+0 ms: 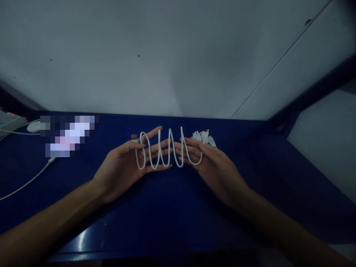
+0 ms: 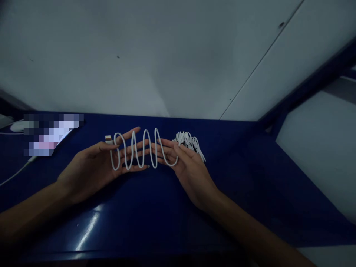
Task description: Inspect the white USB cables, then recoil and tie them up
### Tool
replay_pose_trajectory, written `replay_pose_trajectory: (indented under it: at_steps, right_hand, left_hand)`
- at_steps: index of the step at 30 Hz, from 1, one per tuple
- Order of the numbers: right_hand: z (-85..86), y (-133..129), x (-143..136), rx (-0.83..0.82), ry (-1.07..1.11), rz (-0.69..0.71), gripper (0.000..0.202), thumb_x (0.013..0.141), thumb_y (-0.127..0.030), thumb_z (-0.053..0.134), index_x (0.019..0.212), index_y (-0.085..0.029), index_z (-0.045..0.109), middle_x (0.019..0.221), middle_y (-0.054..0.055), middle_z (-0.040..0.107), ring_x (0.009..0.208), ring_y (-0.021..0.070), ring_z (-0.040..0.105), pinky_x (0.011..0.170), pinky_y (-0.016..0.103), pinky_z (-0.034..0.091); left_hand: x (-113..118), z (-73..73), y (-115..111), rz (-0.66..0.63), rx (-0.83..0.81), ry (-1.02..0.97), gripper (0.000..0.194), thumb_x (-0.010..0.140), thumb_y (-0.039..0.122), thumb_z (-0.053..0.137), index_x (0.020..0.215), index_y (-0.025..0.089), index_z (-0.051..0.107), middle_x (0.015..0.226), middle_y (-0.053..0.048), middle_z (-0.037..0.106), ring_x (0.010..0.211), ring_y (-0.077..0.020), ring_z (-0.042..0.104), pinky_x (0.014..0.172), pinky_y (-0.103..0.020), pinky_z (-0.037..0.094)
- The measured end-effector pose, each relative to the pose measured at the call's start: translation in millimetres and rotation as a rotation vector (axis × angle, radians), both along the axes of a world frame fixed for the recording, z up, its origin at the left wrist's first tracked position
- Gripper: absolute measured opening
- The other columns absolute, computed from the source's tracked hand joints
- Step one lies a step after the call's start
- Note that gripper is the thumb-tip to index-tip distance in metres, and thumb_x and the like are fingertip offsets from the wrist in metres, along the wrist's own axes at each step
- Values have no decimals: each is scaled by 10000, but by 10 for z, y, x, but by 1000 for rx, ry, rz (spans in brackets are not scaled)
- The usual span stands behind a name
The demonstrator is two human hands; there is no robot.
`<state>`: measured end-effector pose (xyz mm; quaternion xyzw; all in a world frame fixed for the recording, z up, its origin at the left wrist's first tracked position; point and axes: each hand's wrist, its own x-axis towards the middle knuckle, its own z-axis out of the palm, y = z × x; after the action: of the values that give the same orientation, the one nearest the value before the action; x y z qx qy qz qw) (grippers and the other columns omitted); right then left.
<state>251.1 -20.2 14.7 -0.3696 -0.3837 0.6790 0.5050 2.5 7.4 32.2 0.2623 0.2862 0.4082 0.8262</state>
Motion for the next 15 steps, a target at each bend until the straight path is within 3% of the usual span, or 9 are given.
replay_pose_trajectory:
  at_steps: [9, 15]
  right_hand:
    - [123, -46, -40, -24, -22, -33, 354, 1131, -482, 605, 1282, -231, 803, 1413, 109, 777, 1399, 286, 685, 1281, 502, 454]
    - [172, -139, -109, -35, -55, -62, 349, 1137, -476, 582, 1266, -243, 808, 1425, 95, 768, 1412, 280, 670, 1274, 492, 463]
  left_hand:
    - [23, 131, -70, 22, -3, 10, 731, 1022, 222, 560, 1734, 276, 401, 1580, -154, 672, 1534, -374, 555, 1251, -652, 397]
    - [15, 167, -86, 26, -4, 20, 763, 980, 197, 584, 1724, 237, 417, 1548, -186, 687, 1456, -392, 631, 1219, -651, 447]
